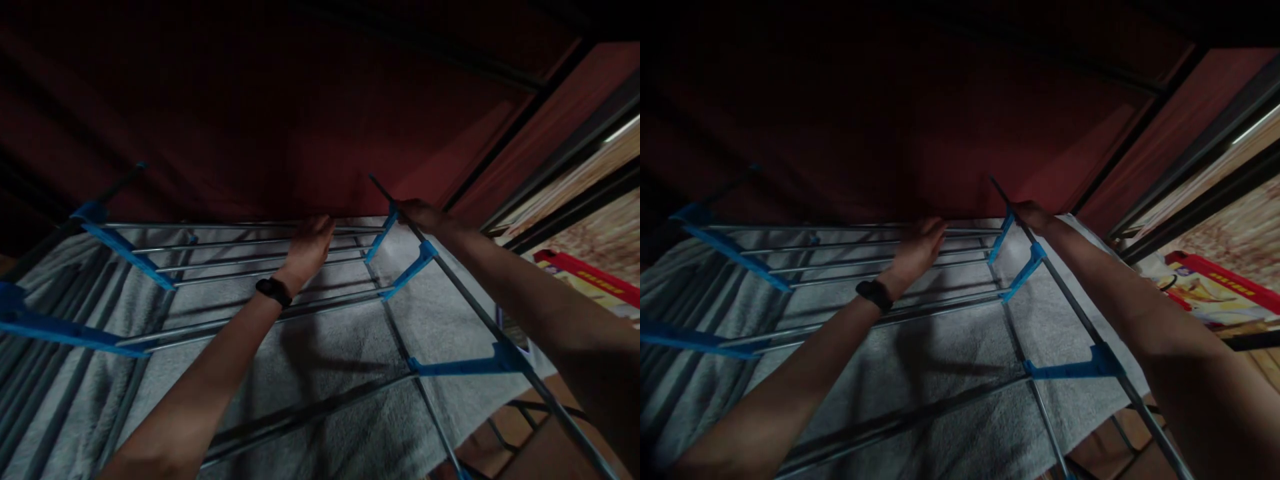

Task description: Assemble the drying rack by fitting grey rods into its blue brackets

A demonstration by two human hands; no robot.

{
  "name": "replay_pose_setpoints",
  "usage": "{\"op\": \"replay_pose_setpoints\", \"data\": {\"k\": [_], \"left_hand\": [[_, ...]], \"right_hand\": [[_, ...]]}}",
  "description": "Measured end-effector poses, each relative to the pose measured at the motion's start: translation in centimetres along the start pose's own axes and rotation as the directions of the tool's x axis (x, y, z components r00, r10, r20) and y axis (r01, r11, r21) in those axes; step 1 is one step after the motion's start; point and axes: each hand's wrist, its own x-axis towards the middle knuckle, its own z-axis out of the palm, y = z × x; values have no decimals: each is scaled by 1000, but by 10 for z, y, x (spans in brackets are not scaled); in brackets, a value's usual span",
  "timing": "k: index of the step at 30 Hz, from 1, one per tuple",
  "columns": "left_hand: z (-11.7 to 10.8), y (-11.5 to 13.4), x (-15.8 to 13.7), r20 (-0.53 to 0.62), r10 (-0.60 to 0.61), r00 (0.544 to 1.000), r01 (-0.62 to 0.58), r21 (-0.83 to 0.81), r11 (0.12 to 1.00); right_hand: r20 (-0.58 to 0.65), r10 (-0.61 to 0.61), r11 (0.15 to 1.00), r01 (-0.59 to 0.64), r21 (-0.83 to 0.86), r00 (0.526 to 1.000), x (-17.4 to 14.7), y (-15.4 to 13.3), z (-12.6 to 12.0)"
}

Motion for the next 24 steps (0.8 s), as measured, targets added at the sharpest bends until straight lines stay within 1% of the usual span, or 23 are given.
{"op": "replay_pose_setpoints", "data": {"k": [1,2,3,4,6,9,12,17,24], "left_hand": [[4,1,8,37,-3,999,2,17,1000],[7,3,16,79,-1,997,-2,36,999],[12,6,23,121,4,993,-11,53,999],[16,8,30,161,14,987,-25,67,997],[24,14,43,233,36,972,-56,77,996],[35,21,59,306,42,951,-64,62,996],[39,26,68,311,27,950,-40,33,999],[29,28,71,292,-25,956,21,16,1000],[15,32,72,290,-64,955,52,49,997]], "right_hand": [[97,132,991,-133,-4,986,-3,1,-1],[172,255,967,-255,-18,952,-6,-1,-1],[205,346,937,-347,-36,915,-10,-4,0],[196,396,918,-395,-48,897,-13,-9,1],[168,453,892,-444,-91,876,-18,-21,5],[154,474,879,-456,-138,867,-25,-36,9],[166,457,887,-435,-153,874,-27,-41,10],[169,430,898,-402,-178,887,-24,-34,11],[172,414,905,-384,-182,894,-21,-24,15]]}}
